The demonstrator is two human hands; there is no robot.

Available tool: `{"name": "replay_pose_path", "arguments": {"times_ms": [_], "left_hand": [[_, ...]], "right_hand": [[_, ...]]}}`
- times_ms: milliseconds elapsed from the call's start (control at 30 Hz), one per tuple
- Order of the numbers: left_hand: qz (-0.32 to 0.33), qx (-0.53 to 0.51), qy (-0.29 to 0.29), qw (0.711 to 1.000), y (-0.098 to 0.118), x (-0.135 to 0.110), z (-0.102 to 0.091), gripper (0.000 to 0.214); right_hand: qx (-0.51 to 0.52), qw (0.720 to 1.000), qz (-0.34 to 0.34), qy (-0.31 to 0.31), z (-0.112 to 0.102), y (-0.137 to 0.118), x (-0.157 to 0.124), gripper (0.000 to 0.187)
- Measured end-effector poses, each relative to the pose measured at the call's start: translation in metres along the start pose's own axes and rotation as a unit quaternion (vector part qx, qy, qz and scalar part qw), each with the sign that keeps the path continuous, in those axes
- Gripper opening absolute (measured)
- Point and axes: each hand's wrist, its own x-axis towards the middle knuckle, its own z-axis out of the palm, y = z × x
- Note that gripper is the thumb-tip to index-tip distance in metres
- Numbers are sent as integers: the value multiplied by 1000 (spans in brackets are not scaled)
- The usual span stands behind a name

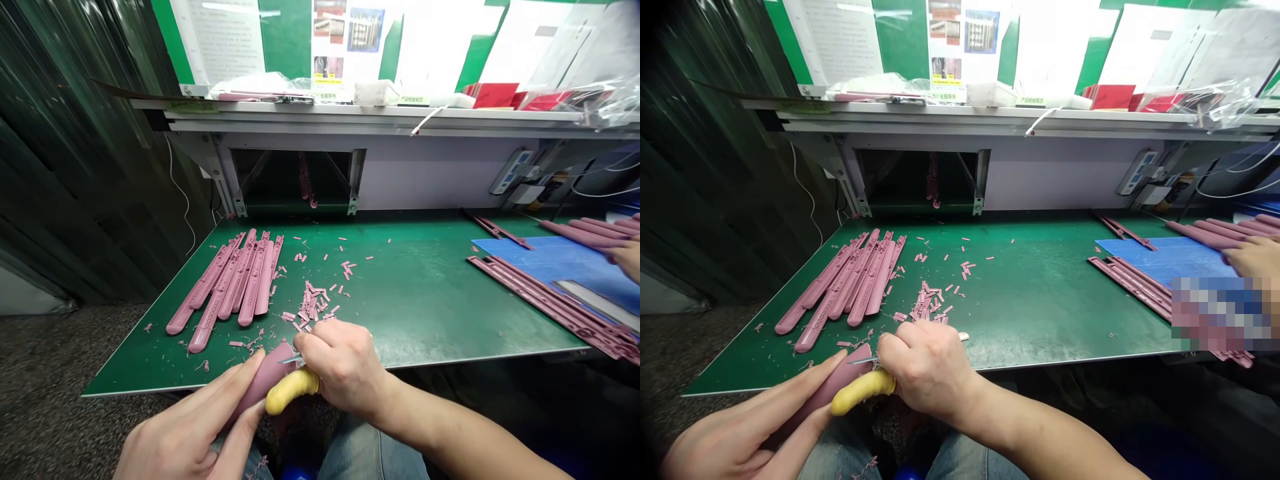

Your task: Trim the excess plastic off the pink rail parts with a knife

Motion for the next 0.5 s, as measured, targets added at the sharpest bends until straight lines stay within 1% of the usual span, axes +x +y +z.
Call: {"name": "replay_pose_path", "arguments": {"times_ms": [67, 167, 300, 367, 433, 500], "left_hand": [[-13, 10, -7, 1000, -1, -1, 2, 51], [-39, 17, -1, 999, 2, -1, 5, 49], [-80, -25, -4, 997, 7, 2, 9, 47], [-68, -58, -11, 996, 2, 4, 10, 50], [-28, -82, -24, 996, -8, 7, 12, 52], [7, -91, -39, 995, -18, 10, 13, 52]], "right_hand": [[-6, 1000, -8, -5, 1, 1, 0, 33], [-10, 1000, -18, 0, 3, 1, 0, 33], [5, 1000, -23, 5, 5, 1, -1, 36], [45, 999, -3, 3, 6, 2, -1, 37], [95, 995, 38, 0, 6, 4, 0, 37], [123, 990, 67, -20, 5, 6, 1, 41]]}}
